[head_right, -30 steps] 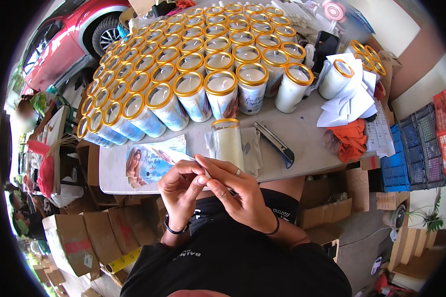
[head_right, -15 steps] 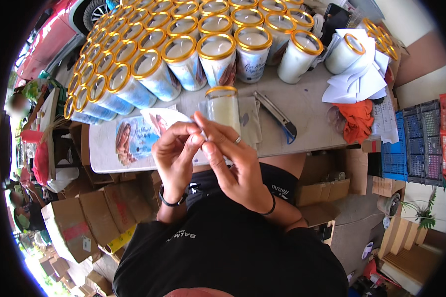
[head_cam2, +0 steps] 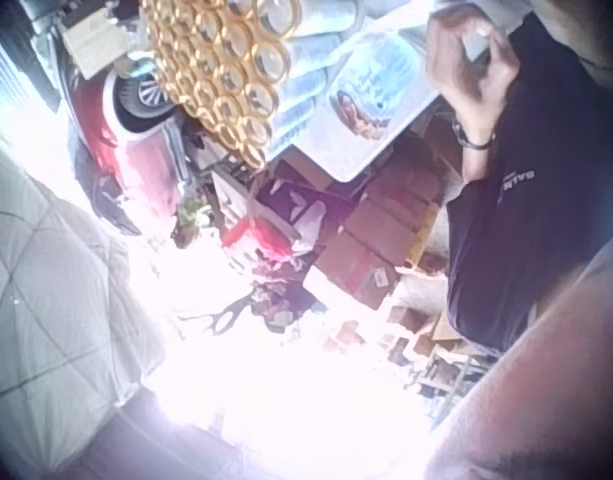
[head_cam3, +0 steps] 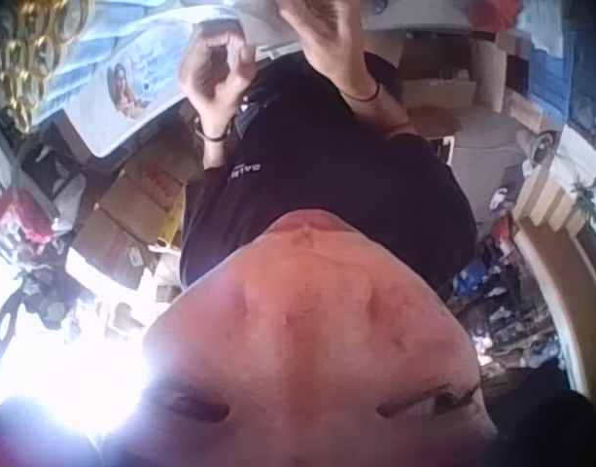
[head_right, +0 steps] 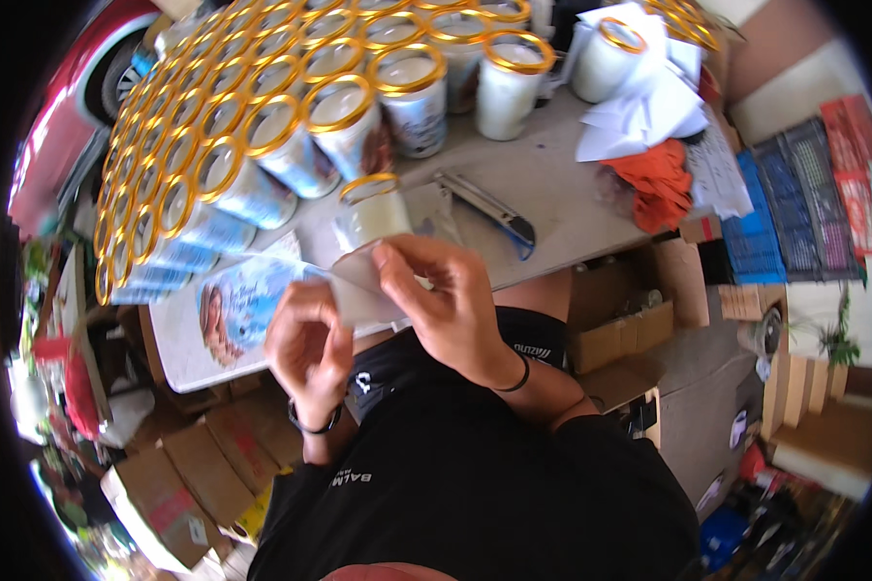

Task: The person applies printed labels to cylindrical glass candle jars. They peel the backing from each label, wrap it around the jar, and smooth it into place. Finished jars are set aside on the table.

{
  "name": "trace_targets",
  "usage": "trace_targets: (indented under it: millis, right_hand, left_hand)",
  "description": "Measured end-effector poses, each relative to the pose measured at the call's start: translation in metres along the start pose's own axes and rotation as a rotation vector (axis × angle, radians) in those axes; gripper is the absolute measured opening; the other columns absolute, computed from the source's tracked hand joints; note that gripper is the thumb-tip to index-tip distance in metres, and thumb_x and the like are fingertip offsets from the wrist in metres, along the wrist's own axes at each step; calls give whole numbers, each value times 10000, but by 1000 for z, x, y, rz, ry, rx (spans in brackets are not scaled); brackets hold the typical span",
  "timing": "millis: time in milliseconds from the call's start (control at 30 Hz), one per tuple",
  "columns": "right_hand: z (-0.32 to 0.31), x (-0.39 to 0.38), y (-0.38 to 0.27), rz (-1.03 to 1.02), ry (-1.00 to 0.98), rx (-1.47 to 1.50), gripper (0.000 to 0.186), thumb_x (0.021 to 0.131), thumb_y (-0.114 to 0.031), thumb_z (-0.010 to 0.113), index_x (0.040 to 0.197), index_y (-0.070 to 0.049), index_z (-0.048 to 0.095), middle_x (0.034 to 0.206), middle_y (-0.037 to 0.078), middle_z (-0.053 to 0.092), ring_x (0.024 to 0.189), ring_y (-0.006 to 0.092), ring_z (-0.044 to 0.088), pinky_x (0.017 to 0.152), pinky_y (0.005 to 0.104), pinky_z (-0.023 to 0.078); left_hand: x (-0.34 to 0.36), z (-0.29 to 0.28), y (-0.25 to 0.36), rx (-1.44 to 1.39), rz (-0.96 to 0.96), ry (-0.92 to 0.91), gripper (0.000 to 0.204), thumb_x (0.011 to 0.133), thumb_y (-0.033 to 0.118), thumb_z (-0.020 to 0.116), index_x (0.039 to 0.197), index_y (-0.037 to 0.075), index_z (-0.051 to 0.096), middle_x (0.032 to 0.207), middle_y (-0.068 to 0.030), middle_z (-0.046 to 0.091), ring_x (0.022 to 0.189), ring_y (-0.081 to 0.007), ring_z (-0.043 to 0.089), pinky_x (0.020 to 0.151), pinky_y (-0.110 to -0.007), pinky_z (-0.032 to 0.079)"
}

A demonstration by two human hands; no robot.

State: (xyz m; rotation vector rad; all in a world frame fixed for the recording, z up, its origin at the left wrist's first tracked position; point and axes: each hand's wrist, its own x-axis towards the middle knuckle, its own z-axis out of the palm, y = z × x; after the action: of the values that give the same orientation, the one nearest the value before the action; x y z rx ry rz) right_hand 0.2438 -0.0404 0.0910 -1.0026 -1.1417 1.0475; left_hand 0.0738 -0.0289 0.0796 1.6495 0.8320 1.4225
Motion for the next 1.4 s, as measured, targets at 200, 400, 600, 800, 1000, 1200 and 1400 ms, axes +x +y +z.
trace_targets:
  millis: [200,400,600,800,1000,1200,1400]
  right_hand:
    - [-117,47,-21,-76,423,-736,287,1099,-254,522,1080,14,620,753,33,545,718,52,473,642,259,449]
    - [-246,117,-75,-149,271,-1682,254,1000,-240,599,1054,-12,697,880,205,696,812,392,690,690,463,525]
    - [-307,201,-80,-402,160,-2387,131,948,-184,613,958,-76,687,788,106,718,732,269,735,598,385,570]
    - [-327,260,-66,-779,-147,-2507,60,924,-150,602,948,-107,638,892,53,715,750,214,742,603,348,560]
    - [-303,292,-54,-644,-434,-2180,97,940,-159,592,1015,-107,623,927,42,702,943,214,690,817,386,510]
    - [-188,209,-113,-931,197,-1614,177,1025,-164,591,1159,-75,664,1048,100,724,1019,233,663,906,402,498]
    - [-30,38,-50,-897,-497,-444,364,851,-25,763,1184,-134,664,1357,222,576,1157,358,644,943,432,545]
  left_hand:
    - [-25,-46,16,-829,-216,65,358,814,250,780,675,92,489,707,-32,534,602,-145,484,588,-325,401]
    - [-35,-84,2,-904,-436,553,292,836,236,720,734,82,493,766,-33,516,654,-152,496,615,-323,409]
    - [-37,-107,4,-989,-312,413,265,867,229,685,779,72,489,798,-42,515,696,-161,516,655,-329,429]
    - [-52,-111,10,-1000,-234,391,241,898,222,651,824,62,486,830,-50,514,739,-171,536,696,-335,449]
    - [-58,-108,22,-942,-166,337,219,928,216,616,869,53,483,861,-59,514,782,-180,557,736,-341,469]
    - [-33,-71,40,-260,-50,654,343,896,339,654,820,96,424,789,-28,458,725,-147,499,698,-311,446]
    - [-5,-13,32,327,338,460,287,922,269,631,869,13,514,893,-110,566,842,-221,543,846,-413,436]
